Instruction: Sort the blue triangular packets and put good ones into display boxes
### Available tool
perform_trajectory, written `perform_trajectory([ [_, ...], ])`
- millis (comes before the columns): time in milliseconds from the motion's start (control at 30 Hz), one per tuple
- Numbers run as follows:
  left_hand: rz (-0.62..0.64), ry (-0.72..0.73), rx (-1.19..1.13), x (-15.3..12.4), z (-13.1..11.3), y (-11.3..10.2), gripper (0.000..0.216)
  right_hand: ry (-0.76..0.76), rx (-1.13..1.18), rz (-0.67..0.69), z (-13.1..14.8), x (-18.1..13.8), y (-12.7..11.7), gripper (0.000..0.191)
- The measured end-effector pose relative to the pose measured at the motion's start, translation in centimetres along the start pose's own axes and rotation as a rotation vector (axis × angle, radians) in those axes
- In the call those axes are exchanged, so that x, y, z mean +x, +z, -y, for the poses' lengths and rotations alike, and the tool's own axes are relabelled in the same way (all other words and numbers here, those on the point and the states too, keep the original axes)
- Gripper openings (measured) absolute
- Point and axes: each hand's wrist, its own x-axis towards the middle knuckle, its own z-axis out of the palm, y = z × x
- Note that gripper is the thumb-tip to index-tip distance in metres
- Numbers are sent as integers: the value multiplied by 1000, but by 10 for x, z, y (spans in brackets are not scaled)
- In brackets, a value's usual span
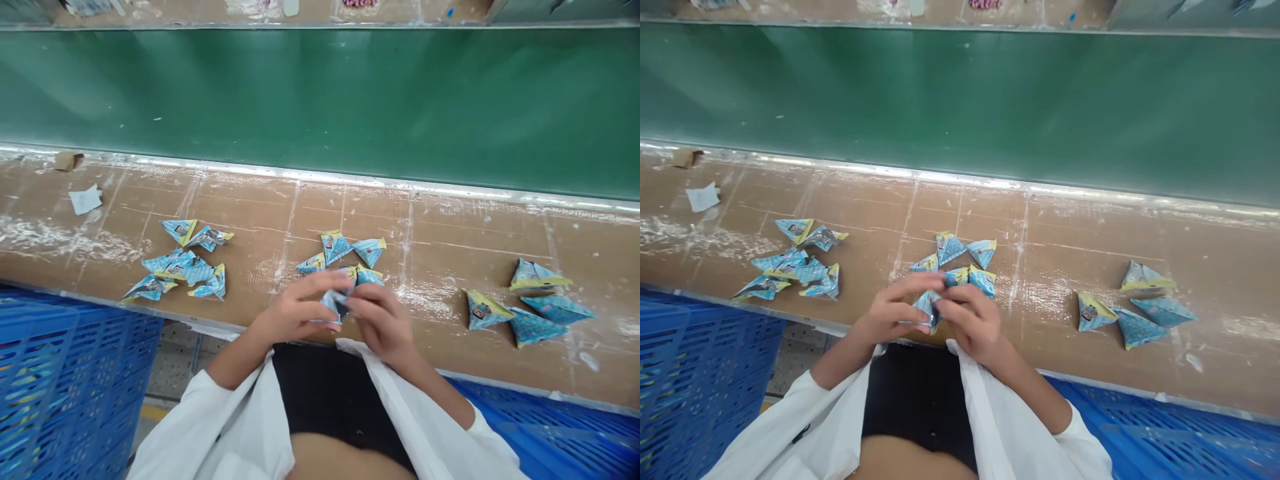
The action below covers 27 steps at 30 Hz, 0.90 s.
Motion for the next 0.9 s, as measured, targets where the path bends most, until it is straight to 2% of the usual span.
perform_trajectory([
  [33,67,-4,-8,-2,-1,-2,13,-28,57,67,0,-1,3,32],
  [67,79,-26,10,-5,-2,-7,11,-36,115,97,0,-4,4,35],
  [100,37,-63,66,-10,0,-13,9,-16,164,77,-3,-7,3,39],
  [167,-133,-157,297,-24,9,-34,6,108,174,-74,-11,-17,-2,44],
  [233,-288,-262,629,-40,23,-60,4,244,10,-197,-22,-26,-12,41],
  [267,-298,-340,762,-47,30,-74,5,287,-104,-194,-28,-30,-18,38],
  [333,-268,-511,928,-59,42,-95,11,315,-268,-43,-39,-34,-26,36],
  [400,-270,-619,992,-63,47,-102,21,320,-302,146,-47,-36,-28,48],
  [467,-359,-609,1013,-58,44,-94,29,333,-293,257,-51,-38,-24,61],
  [533,-418,-506,984,-45,38,-72,29,349,-305,242,-51,-39,-19,66],
  [600,-349,-342,892,-26,31,-41,26,356,-335,143,-47,-41,-17,62],
  [667,-184,-139,759,-8,26,-9,24,337,-359,15,-35,-45,-24,50],
  [733,-51,32,614,2,23,19,24,293,-393,-78,-16,-56,-42,31],
  [800,0,133,477,4,25,36,24,290,-510,-210,13,-73,-72,16],
  [867,-23,191,376,2,37,43,26,370,-720,-486,50,-94,-109,6],
  [900,-48,197,342,0,45,44,29,454,-824,-667,71,-104,-130,11],
])
